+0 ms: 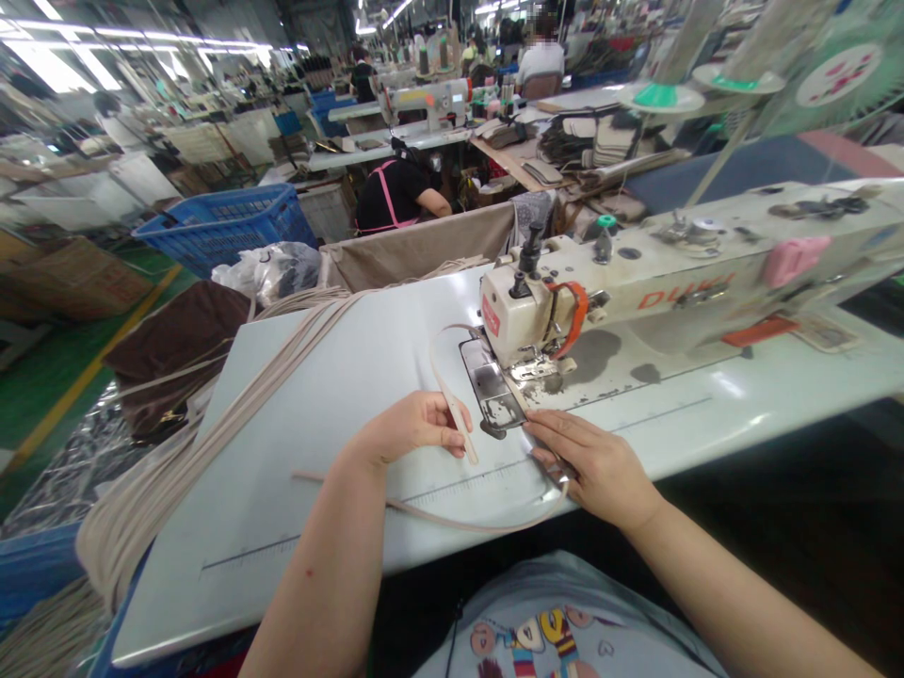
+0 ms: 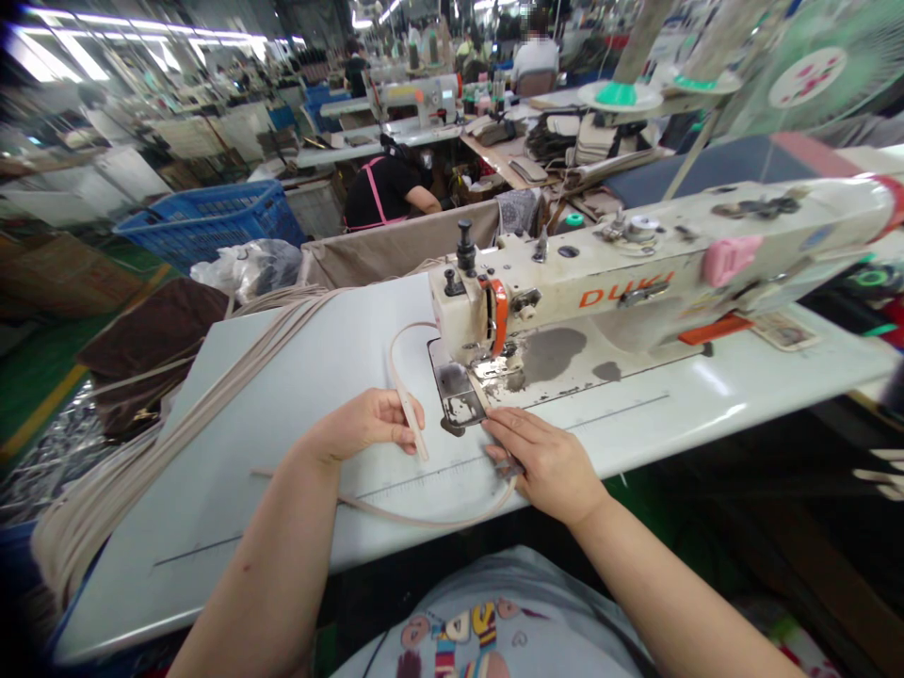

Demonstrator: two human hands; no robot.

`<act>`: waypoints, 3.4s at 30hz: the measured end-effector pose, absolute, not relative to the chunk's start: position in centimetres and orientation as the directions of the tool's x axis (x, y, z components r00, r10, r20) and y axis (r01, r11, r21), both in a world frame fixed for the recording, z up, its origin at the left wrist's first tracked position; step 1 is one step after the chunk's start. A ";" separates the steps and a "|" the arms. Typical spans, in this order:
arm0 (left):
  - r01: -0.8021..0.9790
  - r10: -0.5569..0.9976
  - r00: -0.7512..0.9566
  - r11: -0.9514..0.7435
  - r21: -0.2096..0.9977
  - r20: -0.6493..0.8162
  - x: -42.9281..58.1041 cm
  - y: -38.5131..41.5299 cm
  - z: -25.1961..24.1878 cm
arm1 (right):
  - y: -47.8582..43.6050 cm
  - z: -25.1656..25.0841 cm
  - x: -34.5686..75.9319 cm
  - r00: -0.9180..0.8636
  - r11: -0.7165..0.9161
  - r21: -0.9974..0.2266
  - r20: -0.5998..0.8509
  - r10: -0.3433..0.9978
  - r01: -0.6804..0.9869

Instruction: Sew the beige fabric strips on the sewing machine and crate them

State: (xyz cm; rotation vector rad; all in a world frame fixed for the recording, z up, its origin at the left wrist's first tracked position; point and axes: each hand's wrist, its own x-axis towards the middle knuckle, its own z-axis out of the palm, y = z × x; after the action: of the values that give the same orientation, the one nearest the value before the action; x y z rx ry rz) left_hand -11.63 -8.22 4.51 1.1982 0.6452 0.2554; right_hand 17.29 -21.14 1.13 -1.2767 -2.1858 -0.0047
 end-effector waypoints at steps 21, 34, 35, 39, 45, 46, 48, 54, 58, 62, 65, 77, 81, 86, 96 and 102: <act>0.164 0.501 0.797 0.359 0.919 -0.338 -11.7 -8.2 4.5 | -21.1 1.4 17.2 -0.346 0.527 -0.302 0.488 0.802 0.794; 0.196 0.520 0.778 0.334 0.922 -0.354 -12.0 -7.8 4.1 | -21.1 1.6 17.2 -0.352 0.535 -0.302 0.492 0.796 0.789; 0.198 0.543 0.761 0.327 0.924 -0.355 -12.1 -7.8 4.2 | -21.1 1.6 17.2 -0.353 0.536 -0.303 0.492 0.796 0.788; 0.179 0.620 0.704 0.317 0.932 -0.346 -12.7 -7.7 4.4 | -21.1 1.5 17.3 -0.349 0.533 -0.306 0.490 0.798 0.789; 0.055 0.754 0.602 0.290 0.956 -0.263 -12.3 -7.5 4.7 | -21.2 1.3 17.4 -0.356 0.534 -0.317 0.475 0.805 0.784; -0.018 0.818 0.533 0.269 0.963 -0.218 -12.2 -7.4 4.7 | -21.2 1.3 17.4 -0.357 0.534 -0.319 0.473 0.805 0.783; -0.201 0.935 0.341 0.177 0.964 -0.100 -12.2 -6.8 4.6 | -21.2 1.3 17.4 -0.353 0.536 -0.323 0.480 0.803 0.780; -0.262 0.994 -0.039 -0.104 0.959 0.097 -13.4 -5.4 3.9 | -21.2 1.5 17.3 -0.343 0.546 -0.339 0.503 0.793 0.766; 0.050 0.995 0.003 -0.103 0.993 0.103 -13.0 -7.0 4.6 | -21.3 1.8 17.3 -0.338 0.541 -0.338 0.503 0.795 0.770; 0.189 0.932 0.358 -0.011 0.982 -0.059 -10.7 -11.3 5.2 | -21.3 1.8 17.4 -0.337 0.545 -0.330 0.516 0.788 0.771; 0.219 0.752 0.618 0.115 0.969 -0.229 -9.2 -15.7 4.7 | -21.2 1.6 17.4 -0.336 0.545 -0.334 0.515 0.789 0.769; 0.360 0.744 0.631 -0.028 0.933 -0.221 -6.6 -18.6 3.0 | -21.3 1.2 17.6 -0.347 0.551 -0.302 0.525 0.777 0.778; 0.441 0.871 0.464 -0.383 0.812 0.159 -3.7 -15.3 2.3 | -21.5 1.4 17.6 -0.355 0.553 -0.285 0.525 0.773 0.783; 0.554 0.791 0.586 -0.551 0.624 0.177 -0.9 -13.9 2.7 | -21.8 1.4 17.8 -0.338 0.552 -0.317 0.530 0.777 0.772; 0.667 0.624 0.644 -0.742 0.075 0.442 -0.5 -15.3 -2.1 | -24.0 0.6 18.9 -0.141 0.514 -0.529 0.592 0.794 0.676; 0.623 0.545 0.691 -0.782 -0.010 0.474 -2.1 -13.6 -4.5 | -28.6 -2.2 25.5 0.401 0.059 -0.794 0.369 0.838 0.605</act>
State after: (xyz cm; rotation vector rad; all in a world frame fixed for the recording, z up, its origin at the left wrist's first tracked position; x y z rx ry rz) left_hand -2.08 -13.62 -4.46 3.0437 1.0608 0.7614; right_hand 25.53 -28.57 -2.16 -1.6378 -1.2953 0.2858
